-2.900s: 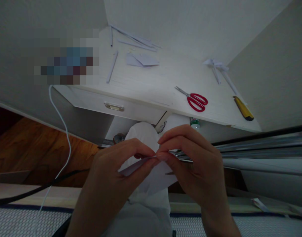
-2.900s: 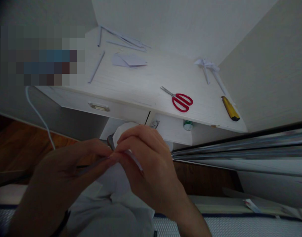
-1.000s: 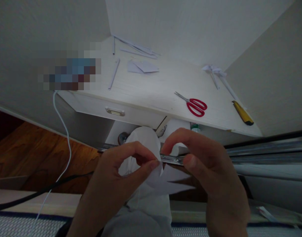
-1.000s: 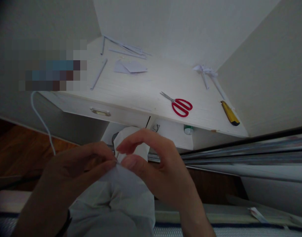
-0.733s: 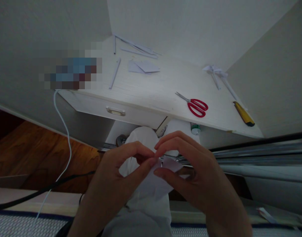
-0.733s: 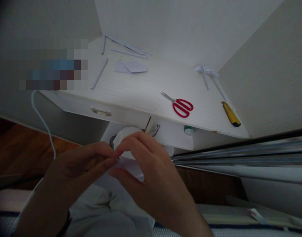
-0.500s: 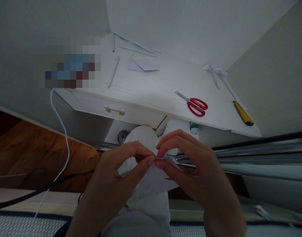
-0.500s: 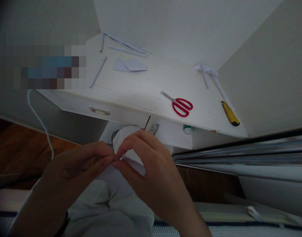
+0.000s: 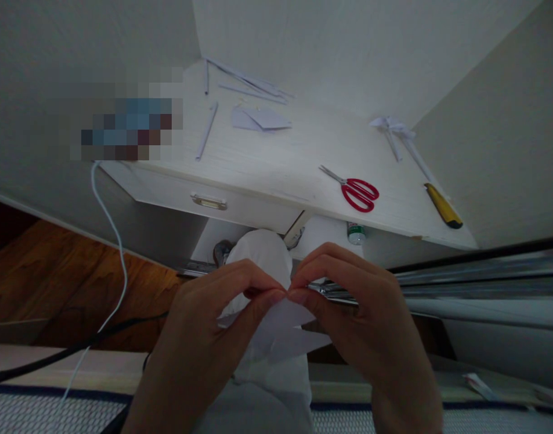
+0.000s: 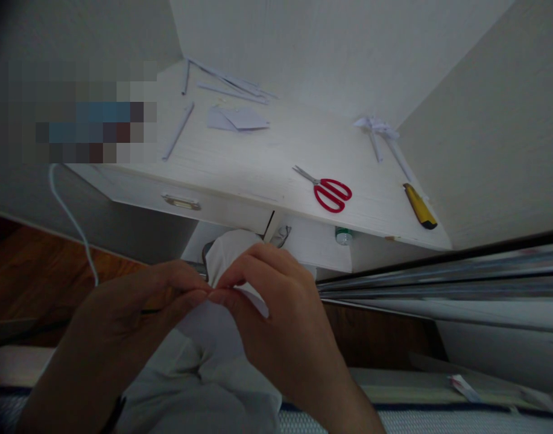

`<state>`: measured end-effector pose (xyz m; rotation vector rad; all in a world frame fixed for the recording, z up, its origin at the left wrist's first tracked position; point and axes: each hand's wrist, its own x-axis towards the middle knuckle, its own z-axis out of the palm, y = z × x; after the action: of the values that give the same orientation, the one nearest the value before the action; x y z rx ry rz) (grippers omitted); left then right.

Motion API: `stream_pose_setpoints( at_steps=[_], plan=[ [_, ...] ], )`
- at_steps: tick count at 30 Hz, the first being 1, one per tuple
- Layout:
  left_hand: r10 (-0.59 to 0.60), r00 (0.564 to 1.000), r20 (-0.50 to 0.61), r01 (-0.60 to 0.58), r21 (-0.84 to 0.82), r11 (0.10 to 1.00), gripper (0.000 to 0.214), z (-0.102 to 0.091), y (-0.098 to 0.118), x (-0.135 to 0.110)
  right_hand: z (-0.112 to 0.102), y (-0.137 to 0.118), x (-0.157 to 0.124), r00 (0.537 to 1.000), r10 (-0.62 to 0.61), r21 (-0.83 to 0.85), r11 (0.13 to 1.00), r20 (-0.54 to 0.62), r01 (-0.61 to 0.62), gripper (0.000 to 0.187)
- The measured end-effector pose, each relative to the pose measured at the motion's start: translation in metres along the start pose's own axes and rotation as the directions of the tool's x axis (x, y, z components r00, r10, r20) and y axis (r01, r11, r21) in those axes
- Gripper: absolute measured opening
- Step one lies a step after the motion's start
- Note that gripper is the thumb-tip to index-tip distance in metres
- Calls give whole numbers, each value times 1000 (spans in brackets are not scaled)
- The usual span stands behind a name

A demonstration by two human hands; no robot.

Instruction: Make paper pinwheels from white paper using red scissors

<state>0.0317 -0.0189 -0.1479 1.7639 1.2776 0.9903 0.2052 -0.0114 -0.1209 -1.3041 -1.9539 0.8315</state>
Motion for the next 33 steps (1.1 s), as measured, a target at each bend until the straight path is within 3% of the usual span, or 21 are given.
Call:
stream_pose_setpoints(
  at_steps=[8,12,33],
  plan=[
    [-29,1000,-6,29,28,999,17,1,1,3,2,3,-2,999,-32,8,999,-35,32,14],
    [-5,999,-36,7,59,998,16,1,1,2,0,4,-2,1000,-16,62,998,0,16,6],
    [62,997,-39,-60,56,997,17,2,0,-1,1,4,-1,998,-15,90,996,-56,20,15]
  ],
)
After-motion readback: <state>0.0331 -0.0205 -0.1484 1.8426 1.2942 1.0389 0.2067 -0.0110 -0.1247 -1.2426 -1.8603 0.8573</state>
